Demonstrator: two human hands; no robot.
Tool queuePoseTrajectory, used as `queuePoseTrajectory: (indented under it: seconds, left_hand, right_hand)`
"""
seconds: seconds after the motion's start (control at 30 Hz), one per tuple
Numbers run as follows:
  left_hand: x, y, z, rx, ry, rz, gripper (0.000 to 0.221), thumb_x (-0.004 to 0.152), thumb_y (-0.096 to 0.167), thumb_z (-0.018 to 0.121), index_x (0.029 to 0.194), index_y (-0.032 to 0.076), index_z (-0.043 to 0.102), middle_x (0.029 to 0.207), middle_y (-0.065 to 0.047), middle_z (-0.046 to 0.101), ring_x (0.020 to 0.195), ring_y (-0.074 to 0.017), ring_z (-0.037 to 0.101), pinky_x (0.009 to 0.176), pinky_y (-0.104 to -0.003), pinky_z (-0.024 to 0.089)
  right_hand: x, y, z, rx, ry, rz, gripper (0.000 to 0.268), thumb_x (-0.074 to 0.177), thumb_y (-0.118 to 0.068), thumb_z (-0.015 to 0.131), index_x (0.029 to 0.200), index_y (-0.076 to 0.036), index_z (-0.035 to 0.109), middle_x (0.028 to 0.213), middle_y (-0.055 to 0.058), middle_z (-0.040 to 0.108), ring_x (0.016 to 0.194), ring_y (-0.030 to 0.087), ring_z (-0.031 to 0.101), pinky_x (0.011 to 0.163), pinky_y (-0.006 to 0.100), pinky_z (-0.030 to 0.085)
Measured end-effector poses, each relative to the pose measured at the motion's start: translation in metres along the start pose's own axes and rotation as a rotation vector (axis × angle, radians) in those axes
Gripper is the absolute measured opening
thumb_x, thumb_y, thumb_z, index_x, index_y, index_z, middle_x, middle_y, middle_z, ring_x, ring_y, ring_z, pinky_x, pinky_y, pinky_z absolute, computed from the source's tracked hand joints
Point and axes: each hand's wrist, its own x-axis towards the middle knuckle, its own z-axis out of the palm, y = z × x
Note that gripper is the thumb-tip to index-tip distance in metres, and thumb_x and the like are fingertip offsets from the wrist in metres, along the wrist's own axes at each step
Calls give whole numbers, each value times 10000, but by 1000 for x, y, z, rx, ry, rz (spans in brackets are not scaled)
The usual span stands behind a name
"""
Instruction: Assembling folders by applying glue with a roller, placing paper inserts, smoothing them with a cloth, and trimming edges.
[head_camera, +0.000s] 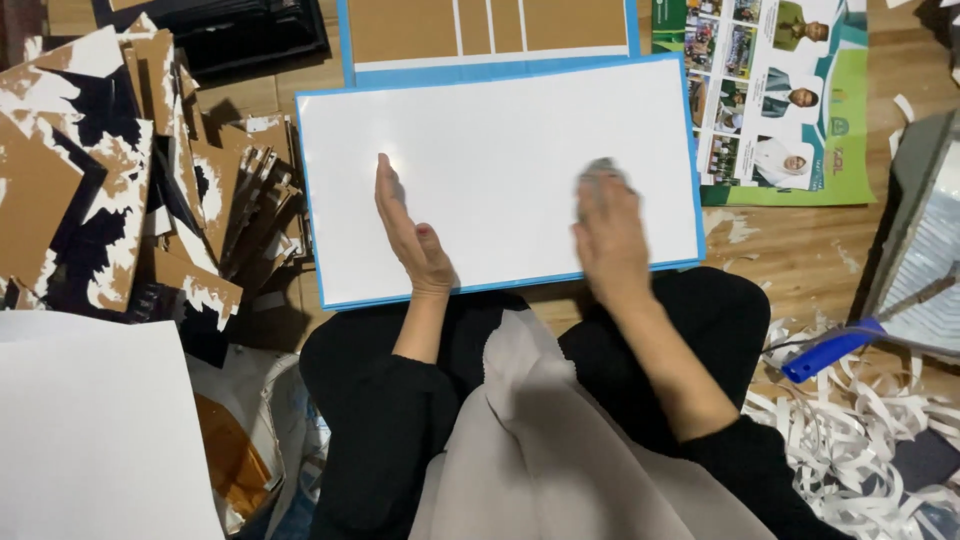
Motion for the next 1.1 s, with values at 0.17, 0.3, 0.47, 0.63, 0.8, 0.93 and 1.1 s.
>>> queuePoseTrajectory:
  seconds: [0.17,0.3,0.47,0.63,0.8,0.93,1.1]
  left_hand:
    - [0,-1,2,-5,12,10,874,791,725,65,1404,112,184,1435,-85,219,1343,-232,241,1111,-309,208]
    - [1,5,1,1,-4,2,871,787,727,69,1402,120,180,1435,-78,212,1345,-228,233,1113,-307,193]
    - [1,6,-5,28,-17,31,855,807,721,95,1396,106,180,1424,-99,208,1327,-240,260,1109,-313,196]
    - [1,-3,-5,42,-25,45,838,811,705,118,1404,115,171,1430,-80,192,1332,-220,251,1111,-293,187]
    - [3,-3,-2,53,-31,65,843,808,708,133,1400,110,181,1413,-88,212,1325,-230,252,1100,-304,210]
    - [1,2,-3,85,-66,56,850,800,708,145,1389,99,204,1396,-124,233,1308,-278,271,1087,-348,241]
    - [1,4,-1,122,-77,71,863,800,718,136,1383,86,216,1388,-148,241,1298,-303,284,1076,-373,259]
  right_hand:
    - [-54,21,-26,-224,85,365,477,919,-189,445,1330,44,381,1355,298,301,1235,448,305,1022,518,230]
    - [-33,-49,-17,-120,42,372,492,926,-162,408,1372,16,300,1396,293,230,1290,436,215,1047,528,152]
    - [0,-57,5,-38,-54,138,464,903,-216,468,1310,-1,407,1342,248,370,1244,401,343,1040,480,228]
    - [11,16,-20,-117,12,252,450,917,-172,470,1302,52,411,1324,280,374,1230,422,340,1031,475,236]
    - [-33,18,-44,-216,-10,384,482,934,-187,456,1331,72,370,1357,287,326,1237,434,320,1035,470,236]
    - [-29,23,-36,-226,-40,442,483,934,-215,437,1321,66,380,1369,275,314,1251,424,306,1033,483,233]
    - [36,79,-11,-244,-1,365,455,937,-186,464,1302,82,414,1324,293,365,1223,438,332,997,503,249]
